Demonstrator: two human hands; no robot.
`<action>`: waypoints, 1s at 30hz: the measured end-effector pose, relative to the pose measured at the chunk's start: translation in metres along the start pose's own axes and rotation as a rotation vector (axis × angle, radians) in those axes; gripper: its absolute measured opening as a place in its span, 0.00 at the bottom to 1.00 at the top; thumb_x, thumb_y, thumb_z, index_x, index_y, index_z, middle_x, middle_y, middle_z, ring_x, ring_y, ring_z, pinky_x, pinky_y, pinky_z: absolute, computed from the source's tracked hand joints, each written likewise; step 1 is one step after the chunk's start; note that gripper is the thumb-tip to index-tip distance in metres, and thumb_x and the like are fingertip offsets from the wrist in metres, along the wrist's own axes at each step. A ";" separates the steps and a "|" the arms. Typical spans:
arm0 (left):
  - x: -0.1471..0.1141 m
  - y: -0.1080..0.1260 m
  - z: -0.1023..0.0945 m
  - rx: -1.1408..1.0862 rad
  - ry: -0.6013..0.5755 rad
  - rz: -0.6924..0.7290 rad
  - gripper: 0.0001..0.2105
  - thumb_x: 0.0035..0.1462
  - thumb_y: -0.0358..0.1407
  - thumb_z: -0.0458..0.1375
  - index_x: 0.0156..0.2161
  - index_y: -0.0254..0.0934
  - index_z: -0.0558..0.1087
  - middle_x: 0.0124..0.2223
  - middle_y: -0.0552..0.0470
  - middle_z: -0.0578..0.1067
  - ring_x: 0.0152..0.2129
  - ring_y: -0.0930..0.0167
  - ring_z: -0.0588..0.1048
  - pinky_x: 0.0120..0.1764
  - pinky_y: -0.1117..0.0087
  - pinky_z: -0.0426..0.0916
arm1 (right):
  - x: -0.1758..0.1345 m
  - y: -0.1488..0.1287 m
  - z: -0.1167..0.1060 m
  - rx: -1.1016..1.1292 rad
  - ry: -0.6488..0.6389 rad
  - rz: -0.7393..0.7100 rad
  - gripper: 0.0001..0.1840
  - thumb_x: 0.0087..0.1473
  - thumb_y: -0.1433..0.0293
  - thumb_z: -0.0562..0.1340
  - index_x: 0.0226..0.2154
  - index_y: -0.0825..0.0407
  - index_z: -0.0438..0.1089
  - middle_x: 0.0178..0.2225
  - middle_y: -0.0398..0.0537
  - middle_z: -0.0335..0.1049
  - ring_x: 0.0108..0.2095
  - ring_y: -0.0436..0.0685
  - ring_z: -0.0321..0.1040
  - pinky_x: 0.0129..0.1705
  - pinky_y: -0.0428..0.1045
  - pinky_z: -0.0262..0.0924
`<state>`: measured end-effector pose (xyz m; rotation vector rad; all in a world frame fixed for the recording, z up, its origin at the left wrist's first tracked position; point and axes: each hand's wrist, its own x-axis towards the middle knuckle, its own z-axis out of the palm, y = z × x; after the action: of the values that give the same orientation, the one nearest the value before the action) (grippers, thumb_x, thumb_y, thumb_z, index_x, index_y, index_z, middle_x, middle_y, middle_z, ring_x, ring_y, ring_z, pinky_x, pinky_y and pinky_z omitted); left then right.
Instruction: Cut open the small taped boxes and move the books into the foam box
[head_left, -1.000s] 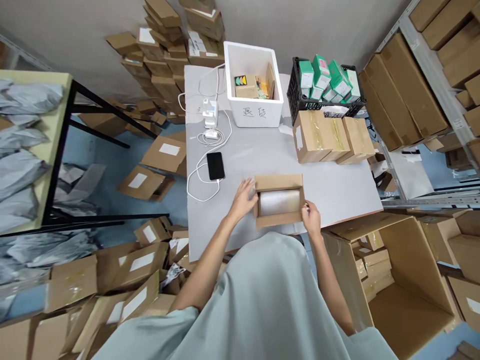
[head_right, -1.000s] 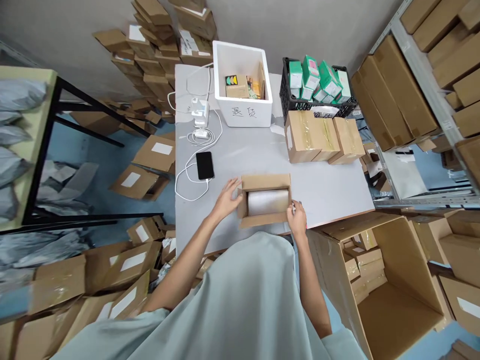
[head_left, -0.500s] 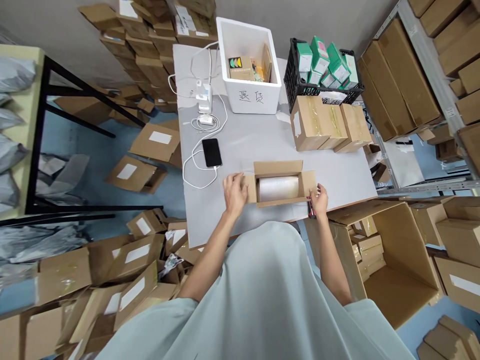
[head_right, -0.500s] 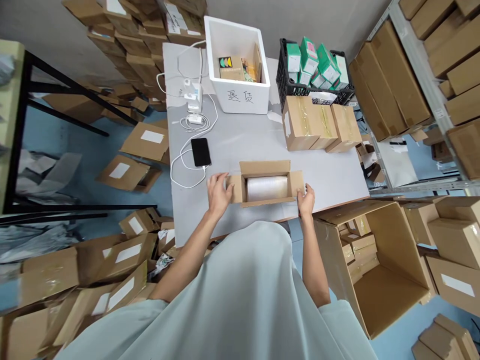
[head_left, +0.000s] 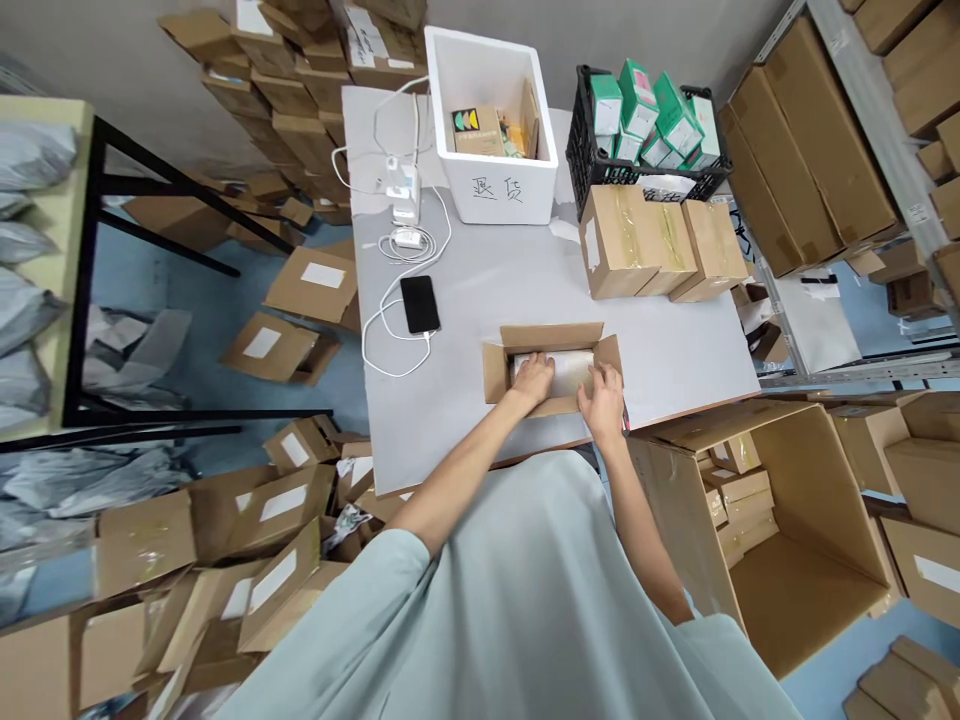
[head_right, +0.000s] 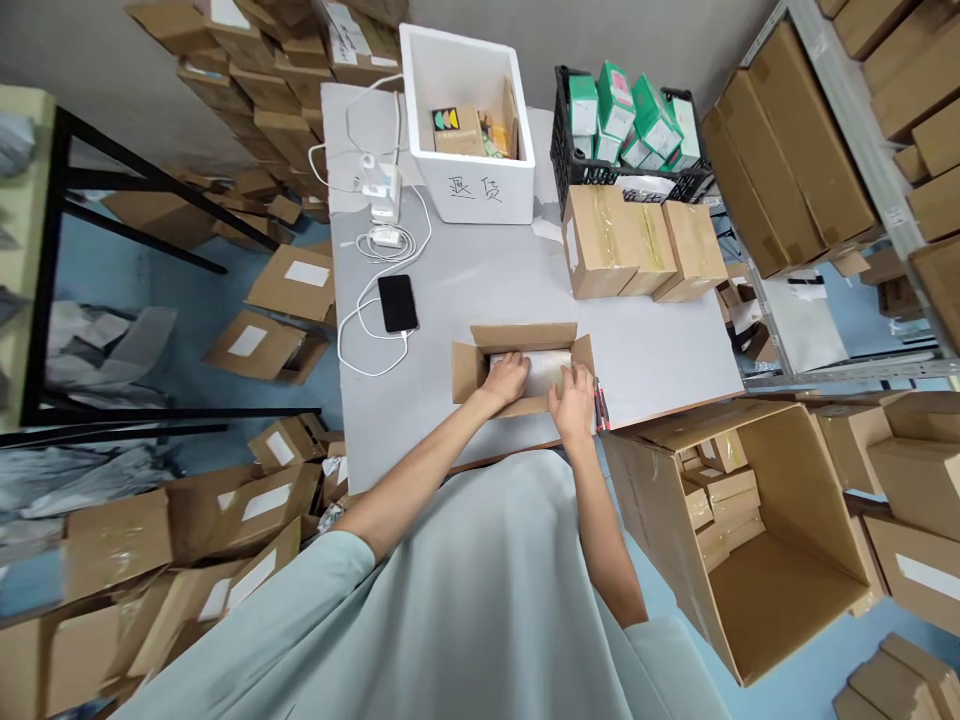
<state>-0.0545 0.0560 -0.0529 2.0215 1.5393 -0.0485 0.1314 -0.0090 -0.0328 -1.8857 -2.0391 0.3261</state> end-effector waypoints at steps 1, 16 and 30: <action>0.002 0.000 0.002 0.011 -0.009 -0.017 0.31 0.58 0.26 0.65 0.67 0.27 0.70 0.67 0.26 0.72 0.66 0.48 0.69 0.65 0.51 0.67 | -0.005 0.003 0.004 -0.005 0.016 0.004 0.24 0.68 0.67 0.61 0.62 0.59 0.74 0.67 0.68 0.68 0.70 0.72 0.61 0.72 0.66 0.60; 0.007 0.015 0.004 0.113 -0.054 -0.238 0.28 0.69 0.34 0.61 0.70 0.26 0.66 0.56 0.28 0.82 0.60 0.50 0.78 0.62 0.54 0.68 | -0.034 0.003 0.048 -0.070 0.024 0.090 0.26 0.72 0.72 0.51 0.64 0.61 0.73 0.72 0.69 0.64 0.78 0.72 0.48 0.73 0.69 0.55; -0.031 0.033 -0.015 0.019 -0.070 -0.110 0.17 0.67 0.25 0.56 0.59 0.32 0.75 0.59 0.30 0.80 0.58 0.54 0.80 0.59 0.55 0.72 | -0.039 0.002 0.060 -0.100 0.057 0.142 0.28 0.72 0.71 0.48 0.66 0.59 0.71 0.71 0.67 0.67 0.78 0.72 0.50 0.72 0.67 0.55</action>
<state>-0.0402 0.0312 -0.0157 1.9274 1.6098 -0.1766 0.1117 -0.0434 -0.0922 -2.0806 -1.9221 0.2064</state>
